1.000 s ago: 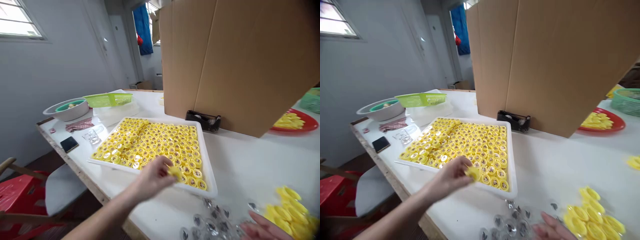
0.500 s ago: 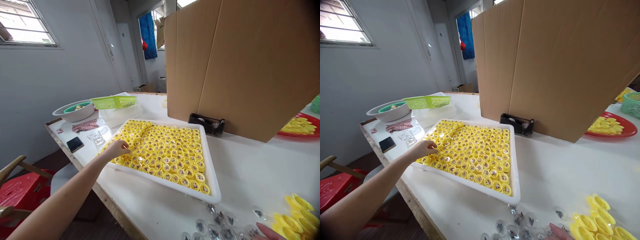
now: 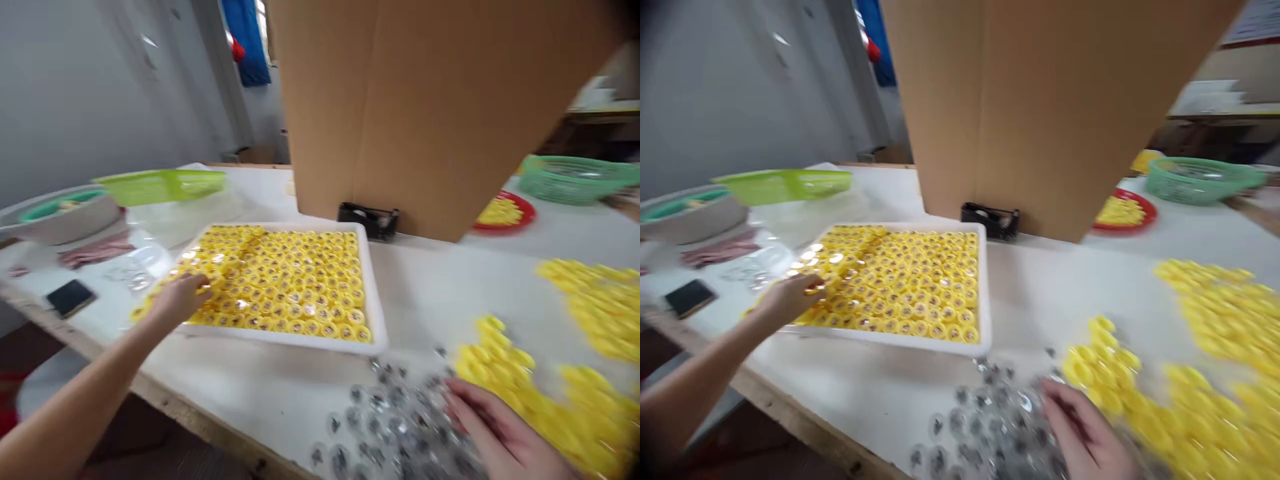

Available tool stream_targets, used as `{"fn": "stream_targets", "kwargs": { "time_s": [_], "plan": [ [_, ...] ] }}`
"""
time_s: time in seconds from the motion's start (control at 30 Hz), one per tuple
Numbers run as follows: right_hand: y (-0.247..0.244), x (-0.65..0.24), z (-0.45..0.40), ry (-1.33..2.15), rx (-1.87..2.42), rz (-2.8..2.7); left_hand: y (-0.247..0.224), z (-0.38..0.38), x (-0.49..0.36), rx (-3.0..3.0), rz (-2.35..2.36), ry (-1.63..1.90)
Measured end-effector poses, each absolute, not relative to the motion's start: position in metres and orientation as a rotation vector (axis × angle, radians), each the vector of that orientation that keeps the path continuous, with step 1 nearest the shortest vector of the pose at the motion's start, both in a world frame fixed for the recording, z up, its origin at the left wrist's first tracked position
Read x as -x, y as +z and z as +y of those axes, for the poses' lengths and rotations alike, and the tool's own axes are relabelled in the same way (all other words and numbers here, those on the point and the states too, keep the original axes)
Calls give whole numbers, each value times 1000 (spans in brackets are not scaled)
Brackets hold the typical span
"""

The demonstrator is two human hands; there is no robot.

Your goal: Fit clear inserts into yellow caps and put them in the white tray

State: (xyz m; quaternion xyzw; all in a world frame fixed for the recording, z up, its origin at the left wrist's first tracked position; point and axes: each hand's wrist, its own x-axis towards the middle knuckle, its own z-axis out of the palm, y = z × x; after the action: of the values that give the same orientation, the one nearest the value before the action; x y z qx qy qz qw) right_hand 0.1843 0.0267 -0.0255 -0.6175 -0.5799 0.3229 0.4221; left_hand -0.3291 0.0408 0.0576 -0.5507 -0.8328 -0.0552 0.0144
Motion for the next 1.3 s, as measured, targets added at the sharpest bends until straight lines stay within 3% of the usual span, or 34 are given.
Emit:
{"fn": "stream_targets", "kwargs": {
  "time_s": [0.2,0.47,0.6,0.97,1.13,1.3],
  "plan": [
    [-3,-189,53,109,1724,-2178,69,50,300,1656,-2428,-231],
    [2,-152,98,-15,1892,-2462,104,67,129,2447,-1759,-866],
    [3,-146,91,38,1859,-2508,93,96,57,2787,-1571,-808],
    [-10,-153,31,502,1487,-2171,44,203,-109,3178,-1436,-118],
    [-25,-162,31,715,1300,-1976,20,222,-145,3243,-1418,57],
    [-20,-166,32,964,1176,-1693,9,228,-142,3237,-1557,-19]
  ]
}}
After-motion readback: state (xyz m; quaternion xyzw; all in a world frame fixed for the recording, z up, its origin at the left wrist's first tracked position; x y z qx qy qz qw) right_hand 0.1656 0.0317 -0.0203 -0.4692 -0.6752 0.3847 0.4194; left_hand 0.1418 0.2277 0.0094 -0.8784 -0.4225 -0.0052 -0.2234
